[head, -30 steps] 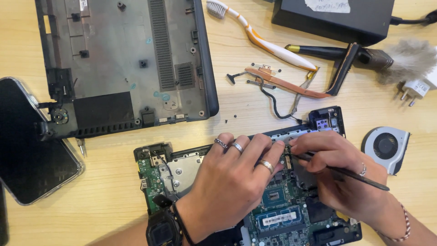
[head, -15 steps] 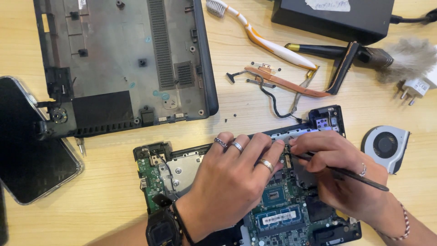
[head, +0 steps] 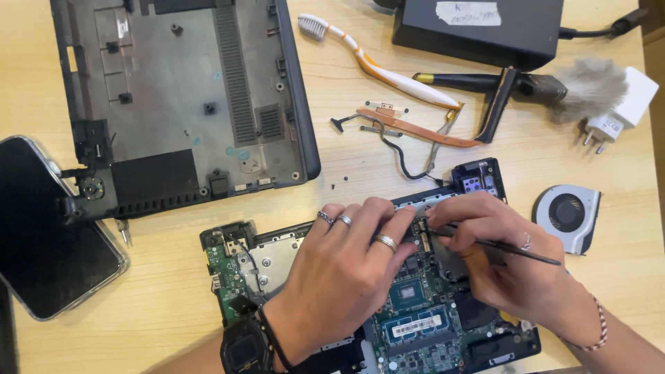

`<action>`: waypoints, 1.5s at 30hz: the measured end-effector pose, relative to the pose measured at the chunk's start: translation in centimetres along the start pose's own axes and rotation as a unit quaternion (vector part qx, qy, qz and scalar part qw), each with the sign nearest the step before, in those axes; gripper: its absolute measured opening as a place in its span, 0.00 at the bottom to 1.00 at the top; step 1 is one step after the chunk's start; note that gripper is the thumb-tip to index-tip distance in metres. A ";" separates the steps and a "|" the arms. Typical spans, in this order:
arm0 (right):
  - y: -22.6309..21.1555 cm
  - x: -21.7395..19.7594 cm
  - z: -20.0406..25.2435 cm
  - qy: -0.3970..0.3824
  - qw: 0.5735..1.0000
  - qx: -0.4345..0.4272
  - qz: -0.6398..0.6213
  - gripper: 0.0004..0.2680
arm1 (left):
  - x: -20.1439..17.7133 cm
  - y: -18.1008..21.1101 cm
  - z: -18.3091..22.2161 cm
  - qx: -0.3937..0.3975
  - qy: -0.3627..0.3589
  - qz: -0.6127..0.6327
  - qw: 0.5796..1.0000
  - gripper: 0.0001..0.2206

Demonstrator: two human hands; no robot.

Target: Disassembling a laptop by removing internal components like the motherboard and disconnecting cables using tools.

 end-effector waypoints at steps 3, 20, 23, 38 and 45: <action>-0.2 0.1 0.0 -0.004 1.000 -0.003 -0.005 0.03 | -0.1 -0.5 0.0 -0.027 0.007 0.024 0.999 0.19; -0.5 0.0 0.4 -0.013 0.999 -0.029 -0.019 0.04 | -1.0 -0.8 0.1 -0.051 0.035 -0.048 0.997 0.19; -0.2 0.0 0.3 -0.003 1.000 -0.015 0.005 0.04 | -1.1 -0.7 0.2 -0.048 0.039 -0.054 0.997 0.19; -0.2 0.2 0.2 -0.010 1.000 -0.022 0.001 0.04 | -0.9 -0.7 0.4 -0.045 0.035 -0.048 0.997 0.20; -0.1 0.3 0.2 -0.010 1.000 -0.015 0.007 0.04 | -0.8 -0.7 0.4 -0.046 0.034 -0.052 0.997 0.20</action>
Point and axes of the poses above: each hand's wrist, its own z-axis away from the middle knuckle, its own x-axis out of the palm, y = z × x, the point moved 10 cm from there along -z, towards the middle knuckle, and after that the axes turned 10 degrees about x, right-handed, at the moved point
